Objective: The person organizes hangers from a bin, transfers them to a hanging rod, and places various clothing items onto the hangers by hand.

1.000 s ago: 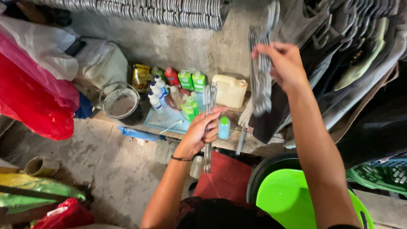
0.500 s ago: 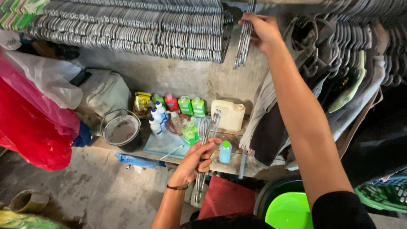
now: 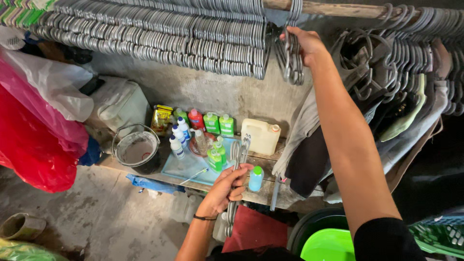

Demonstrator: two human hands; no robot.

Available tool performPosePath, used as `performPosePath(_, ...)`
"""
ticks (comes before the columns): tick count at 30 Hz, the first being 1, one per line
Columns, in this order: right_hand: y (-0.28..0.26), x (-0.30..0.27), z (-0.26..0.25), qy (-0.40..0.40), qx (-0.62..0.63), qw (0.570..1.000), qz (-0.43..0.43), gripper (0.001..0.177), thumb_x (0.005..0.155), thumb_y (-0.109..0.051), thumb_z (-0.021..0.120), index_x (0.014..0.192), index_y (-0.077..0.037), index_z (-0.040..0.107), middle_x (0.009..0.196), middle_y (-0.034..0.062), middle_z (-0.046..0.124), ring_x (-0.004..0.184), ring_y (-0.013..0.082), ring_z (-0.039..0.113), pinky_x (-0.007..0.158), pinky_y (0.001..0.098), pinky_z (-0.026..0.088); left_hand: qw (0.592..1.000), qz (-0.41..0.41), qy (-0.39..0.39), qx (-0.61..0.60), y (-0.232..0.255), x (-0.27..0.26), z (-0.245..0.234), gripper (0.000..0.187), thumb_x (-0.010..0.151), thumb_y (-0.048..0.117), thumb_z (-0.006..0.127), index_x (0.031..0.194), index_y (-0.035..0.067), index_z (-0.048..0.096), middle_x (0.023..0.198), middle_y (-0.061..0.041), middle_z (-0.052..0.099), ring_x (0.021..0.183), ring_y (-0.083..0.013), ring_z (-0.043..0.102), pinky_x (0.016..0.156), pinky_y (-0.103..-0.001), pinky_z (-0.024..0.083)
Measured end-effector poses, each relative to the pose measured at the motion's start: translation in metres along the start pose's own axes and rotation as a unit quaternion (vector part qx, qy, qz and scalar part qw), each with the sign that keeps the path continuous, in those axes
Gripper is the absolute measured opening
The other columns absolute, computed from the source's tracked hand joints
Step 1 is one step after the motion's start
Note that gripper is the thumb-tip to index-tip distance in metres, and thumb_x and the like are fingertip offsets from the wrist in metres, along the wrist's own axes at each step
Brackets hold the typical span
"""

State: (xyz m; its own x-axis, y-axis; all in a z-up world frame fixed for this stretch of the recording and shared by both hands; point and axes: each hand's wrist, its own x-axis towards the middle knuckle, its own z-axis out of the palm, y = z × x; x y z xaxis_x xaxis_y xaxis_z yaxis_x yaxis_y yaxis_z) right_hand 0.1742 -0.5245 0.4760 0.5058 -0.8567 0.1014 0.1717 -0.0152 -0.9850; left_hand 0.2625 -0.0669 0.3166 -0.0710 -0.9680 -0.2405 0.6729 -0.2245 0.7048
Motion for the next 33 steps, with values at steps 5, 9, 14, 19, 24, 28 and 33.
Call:
performPosePath(5,0.016,-0.015,0.000,0.081,-0.212,0.973,-0.045,0.048,0.106,-0.043,0.068,0.120,0.003,0.069,0.085,0.0063,0.061,0.081,0.0182,0.056,0.072,0.0386,0.048,1.000,-0.023,0.000,0.021,0.004,0.005,0.010,0.027,0.102,0.022,0.058,0.125,0.008,0.063,0.067,0.006,0.032,0.045,-0.0034,0.025,0.039,-0.022,0.016)
performPosePath(9,0.033,-0.085,0.005,0.268,-0.295,0.857,-0.327,0.034,0.104,-0.025,0.071,0.123,0.003,0.065,0.104,0.0107,0.060,0.100,0.0248,0.057,0.091,0.0393,0.046,0.999,-0.025,-0.024,0.036,0.016,0.015,0.023,0.027,0.103,0.024,0.056,0.125,0.010,0.063,0.065,0.007,0.030,0.042,-0.0039,0.023,0.038,-0.022,0.015)
performPosePath(14,0.040,-0.237,0.034,0.246,-0.299,0.837,-0.387,0.006,0.102,-0.003,0.069,0.106,0.000,0.067,0.115,0.0122,0.063,0.111,0.0271,0.063,0.097,0.0338,0.049,0.990,-0.045,-0.133,0.010,0.023,0.034,0.030,0.040,0.108,0.036,0.049,0.123,0.003,0.063,0.062,0.008,0.027,0.042,-0.0022,0.021,0.037,-0.023,0.015)
performPosePath(19,0.031,-0.315,0.041,0.048,-0.354,0.887,-0.293,0.014,0.098,-0.009,0.069,0.108,0.001,0.070,0.101,0.0096,0.071,0.093,0.0168,0.070,0.084,0.0285,0.055,0.979,-0.121,-0.162,0.024,0.025,0.052,0.039,0.042,0.109,0.040,0.048,0.118,0.001,0.062,0.059,0.010,0.023,0.040,-0.0017,0.018,0.034,-0.023,0.012)
performPosePath(24,0.023,-0.327,-0.005,-0.218,-0.350,0.878,-0.244,0.023,0.100,-0.014,0.062,0.114,0.004,0.066,0.098,0.0118,0.070,0.094,0.0185,0.067,0.083,0.0295,0.054,0.922,-0.248,-0.282,0.091,0.050,0.076,0.057,0.044,0.110,0.041,0.049,0.113,0.000,0.065,0.057,0.011,0.022,0.039,-0.0022,0.019,0.035,-0.025,0.013)
performPosePath(28,0.022,-0.336,-0.055,-0.355,-0.264,0.893,0.081,0.025,0.103,-0.019,0.059,0.106,0.002,0.073,0.086,0.0046,0.073,0.077,0.0126,0.068,0.071,0.0296,0.056,0.867,-0.225,-0.332,0.294,0.065,0.079,0.087,0.036,0.104,0.033,0.061,0.112,-0.002,0.068,0.059,0.010,0.034,0.044,-0.0024,0.033,0.039,-0.024,0.026)
performPosePath(33,0.018,-0.363,-0.083,-0.380,-0.161,0.891,0.187,0.024,0.096,-0.016,0.066,0.111,0.002,0.072,0.088,0.0086,0.076,0.076,0.0169,0.076,0.069,0.0313,0.060,0.754,0.125,-0.308,0.566,0.063,0.081,0.120,0.036,0.092,0.028,0.076,0.116,0.003,0.069,0.083,0.003,0.073,0.075,-0.0093,0.071,0.068,-0.027,0.056)
